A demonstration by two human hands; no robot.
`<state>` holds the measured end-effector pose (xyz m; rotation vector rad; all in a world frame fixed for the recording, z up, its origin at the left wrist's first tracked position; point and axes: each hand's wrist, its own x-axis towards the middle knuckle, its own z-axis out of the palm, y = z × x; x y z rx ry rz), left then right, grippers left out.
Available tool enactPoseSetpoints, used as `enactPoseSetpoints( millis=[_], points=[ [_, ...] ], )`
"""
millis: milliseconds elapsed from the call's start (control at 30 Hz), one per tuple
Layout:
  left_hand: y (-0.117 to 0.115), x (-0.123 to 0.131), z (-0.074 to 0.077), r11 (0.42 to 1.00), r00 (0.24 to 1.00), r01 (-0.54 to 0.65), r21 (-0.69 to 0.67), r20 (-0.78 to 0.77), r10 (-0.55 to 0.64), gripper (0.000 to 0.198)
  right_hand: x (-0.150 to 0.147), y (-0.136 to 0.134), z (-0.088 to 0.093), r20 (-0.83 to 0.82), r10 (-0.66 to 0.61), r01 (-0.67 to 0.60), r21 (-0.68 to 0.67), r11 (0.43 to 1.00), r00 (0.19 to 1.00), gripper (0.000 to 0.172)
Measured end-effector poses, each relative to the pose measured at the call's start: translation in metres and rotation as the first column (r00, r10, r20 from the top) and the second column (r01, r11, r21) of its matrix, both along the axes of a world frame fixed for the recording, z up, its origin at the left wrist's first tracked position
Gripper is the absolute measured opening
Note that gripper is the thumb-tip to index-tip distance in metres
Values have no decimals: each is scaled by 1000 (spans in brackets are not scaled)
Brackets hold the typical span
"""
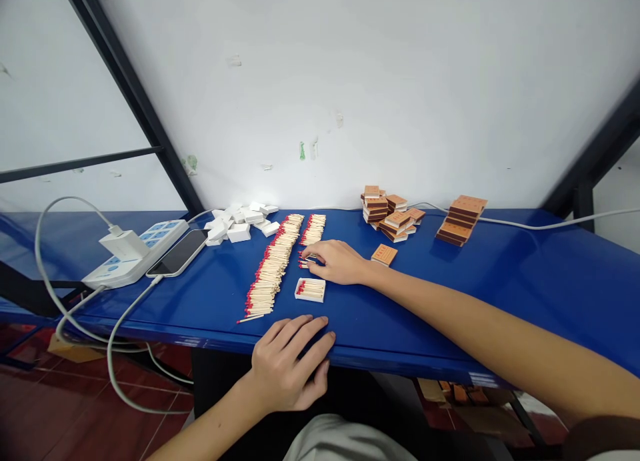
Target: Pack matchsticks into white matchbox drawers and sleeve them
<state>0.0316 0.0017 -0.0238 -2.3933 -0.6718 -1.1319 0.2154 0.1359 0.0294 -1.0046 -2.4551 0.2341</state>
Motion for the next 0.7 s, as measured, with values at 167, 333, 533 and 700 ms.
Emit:
enactPoseSetpoints(
  millis=[167,333,533,700],
  points=[
    [0,0,-1,1000,1000,-10,2,-2,10,31,0,1,-1,-17,4,-5,-10,1000,1000,21],
    [0,0,-1,1000,1000,-7,5,1,7,31,0,2,-2,-43,29,-30,-16,999,999,19],
    [0,0,1,1000,1000,1,-1,0,-1,30,0,-1,0,-60,-90,90,-4,996,994,21],
    [0,0,1,1000,1000,2,1,1,-2,31,0,0,0,-41,-152,151,-22,988,988,13]
  ],
)
